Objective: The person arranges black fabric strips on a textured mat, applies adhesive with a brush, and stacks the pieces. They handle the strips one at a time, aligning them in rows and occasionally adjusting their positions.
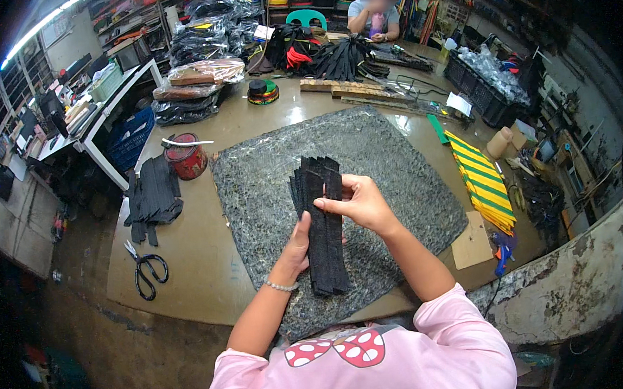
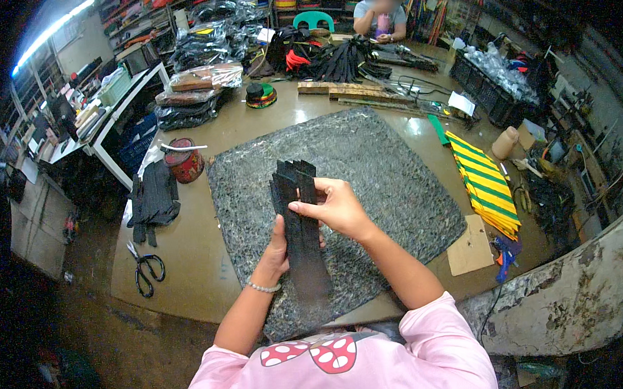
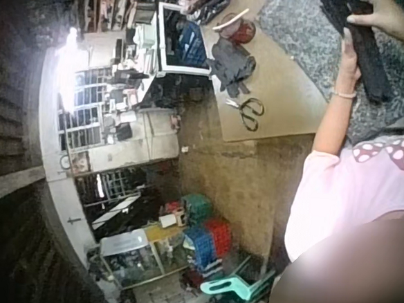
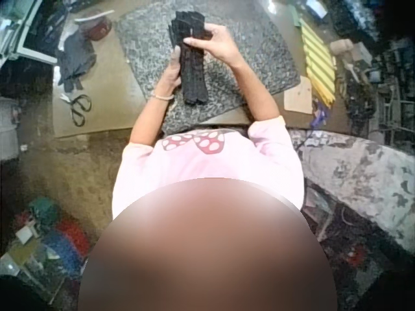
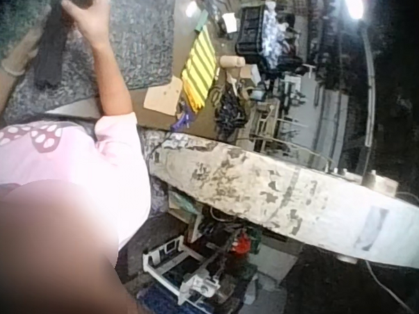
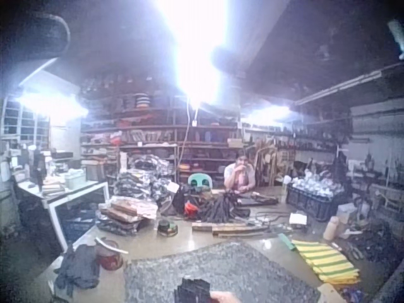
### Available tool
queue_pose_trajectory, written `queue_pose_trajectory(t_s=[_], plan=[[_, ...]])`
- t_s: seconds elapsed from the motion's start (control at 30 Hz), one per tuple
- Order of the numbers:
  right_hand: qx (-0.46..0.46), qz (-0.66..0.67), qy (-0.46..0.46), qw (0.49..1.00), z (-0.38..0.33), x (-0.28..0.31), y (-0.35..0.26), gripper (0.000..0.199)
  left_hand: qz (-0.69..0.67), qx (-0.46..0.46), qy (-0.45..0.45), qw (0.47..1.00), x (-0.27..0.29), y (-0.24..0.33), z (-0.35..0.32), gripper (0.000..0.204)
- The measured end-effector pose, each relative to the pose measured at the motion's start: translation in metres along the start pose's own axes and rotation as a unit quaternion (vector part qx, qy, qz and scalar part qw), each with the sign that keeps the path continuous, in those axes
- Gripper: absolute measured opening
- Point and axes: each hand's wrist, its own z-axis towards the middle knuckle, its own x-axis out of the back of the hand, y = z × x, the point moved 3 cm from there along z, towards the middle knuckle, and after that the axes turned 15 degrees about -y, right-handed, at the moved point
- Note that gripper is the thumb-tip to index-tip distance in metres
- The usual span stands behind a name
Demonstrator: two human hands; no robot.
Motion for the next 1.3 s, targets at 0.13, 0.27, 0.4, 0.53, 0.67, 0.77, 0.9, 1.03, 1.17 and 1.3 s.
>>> queue_pose_trajectory(t_s=[0.13,0.27,0.4,0.53,0.67,0.77,0.9,1.03,1.17,1.3], plan=[[0.027,-0.030,0.036,0.999,-0.004,0.005,0.004,0.018,0.095,0.043,0.035,0.994,-0.002,0.002,-0.001,0.041],[0.019,-0.066,0.075,0.995,-0.004,0.005,0.015,0.018,0.126,0.050,0.044,0.990,-0.007,0.001,0.001,0.039],[0.025,-0.055,0.087,0.994,-0.003,0.005,0.019,0.020,0.109,0.043,0.052,0.992,-0.009,0.000,0.003,0.036],[0.058,-0.065,0.118,0.989,-0.004,0.013,0.014,0.027,0.090,0.044,0.038,0.994,-0.011,0.000,0.004,0.032],[0.080,-0.164,0.141,0.973,-0.001,0.028,0.011,0.039,0.063,0.056,0.031,0.996,-0.013,-0.002,0.004,0.030],[0.159,-0.253,0.224,0.928,-0.010,0.030,0.010,0.039,0.031,0.054,0.027,0.998,-0.013,-0.002,0.003,0.029],[-0.001,-0.060,0.158,0.986,-0.031,0.010,0.032,0.054,-0.034,0.036,0.029,0.998,-0.011,0.004,0.001,0.034],[-0.073,0.154,0.003,0.985,-0.058,-0.030,0.054,0.054,-0.029,-0.052,0.060,0.996,-0.010,0.013,0.002,0.037],[-0.155,0.220,-0.069,0.961,-0.062,-0.044,0.072,0.037,0.139,-0.067,0.118,0.981,-0.009,0.020,-0.001,0.036],[-0.103,0.260,-0.069,0.958,-0.061,-0.044,0.075,0.032,0.180,-0.089,0.106,0.974,-0.007,0.023,-0.004,0.031]])
